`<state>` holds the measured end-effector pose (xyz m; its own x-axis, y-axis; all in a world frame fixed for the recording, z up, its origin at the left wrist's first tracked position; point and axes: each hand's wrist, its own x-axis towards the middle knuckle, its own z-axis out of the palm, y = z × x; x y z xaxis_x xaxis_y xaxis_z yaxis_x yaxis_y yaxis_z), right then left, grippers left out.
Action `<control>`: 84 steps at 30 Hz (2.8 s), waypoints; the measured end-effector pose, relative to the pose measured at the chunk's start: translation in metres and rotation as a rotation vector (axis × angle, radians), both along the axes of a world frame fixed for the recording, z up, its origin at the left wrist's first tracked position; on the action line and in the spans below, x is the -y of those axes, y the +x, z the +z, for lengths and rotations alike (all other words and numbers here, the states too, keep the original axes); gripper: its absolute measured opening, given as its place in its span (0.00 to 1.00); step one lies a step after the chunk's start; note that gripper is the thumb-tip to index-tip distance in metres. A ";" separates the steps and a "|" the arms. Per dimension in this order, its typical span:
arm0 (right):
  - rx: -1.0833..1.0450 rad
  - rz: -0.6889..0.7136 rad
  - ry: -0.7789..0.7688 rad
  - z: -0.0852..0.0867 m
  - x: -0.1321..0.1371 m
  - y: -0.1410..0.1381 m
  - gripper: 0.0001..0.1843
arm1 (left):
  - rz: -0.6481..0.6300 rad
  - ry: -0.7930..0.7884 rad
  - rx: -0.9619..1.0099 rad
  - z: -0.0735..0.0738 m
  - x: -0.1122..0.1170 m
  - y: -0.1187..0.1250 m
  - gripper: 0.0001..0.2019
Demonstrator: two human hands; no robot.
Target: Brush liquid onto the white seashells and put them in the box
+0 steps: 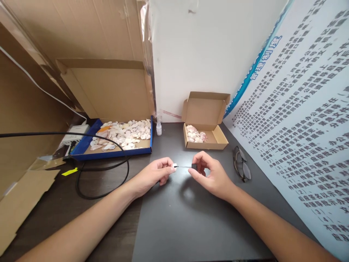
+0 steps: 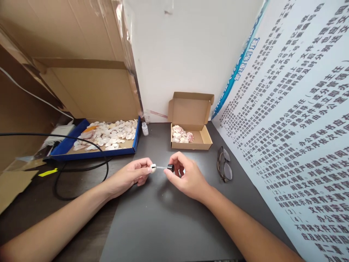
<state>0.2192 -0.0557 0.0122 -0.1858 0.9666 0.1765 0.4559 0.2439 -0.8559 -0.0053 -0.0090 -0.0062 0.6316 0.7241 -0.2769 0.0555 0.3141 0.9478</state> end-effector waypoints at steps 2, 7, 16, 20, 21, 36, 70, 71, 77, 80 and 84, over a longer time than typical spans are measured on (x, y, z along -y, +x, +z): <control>0.047 -0.050 -0.010 -0.001 -0.001 0.001 0.09 | 0.000 -0.012 0.004 0.001 0.000 0.000 0.15; -0.059 -0.028 0.026 -0.001 -0.001 0.003 0.11 | 0.018 -0.011 0.007 0.001 0.000 0.000 0.15; -0.068 -0.047 0.027 -0.002 -0.001 0.006 0.11 | 0.022 -0.021 0.010 0.003 0.001 0.001 0.15; 0.044 -0.070 0.004 -0.003 -0.002 0.005 0.10 | 0.024 -0.032 0.024 0.005 0.001 0.002 0.14; 0.068 -0.086 -0.001 -0.002 -0.003 0.005 0.10 | 0.033 -0.033 0.026 0.005 0.001 0.002 0.14; -0.003 0.004 0.029 0.002 0.002 0.002 0.10 | 0.095 -0.074 0.080 0.009 0.003 0.004 0.14; 0.094 0.110 -0.070 -0.002 0.005 -0.002 0.14 | 0.113 -0.104 0.130 0.008 0.001 0.003 0.14; 0.076 0.121 -0.063 -0.001 0.006 -0.002 0.14 | 0.113 -0.103 0.132 0.007 0.001 0.002 0.14; 0.020 0.120 -0.037 0.003 0.008 -0.002 0.13 | 0.118 -0.108 0.134 0.009 0.001 0.003 0.14; 0.100 0.071 -0.061 0.000 0.004 -0.002 0.13 | 0.126 -0.118 0.147 0.010 0.002 0.003 0.14; 0.144 0.044 -0.066 -0.003 0.000 -0.001 0.14 | 0.124 -0.108 0.135 0.010 0.002 0.004 0.14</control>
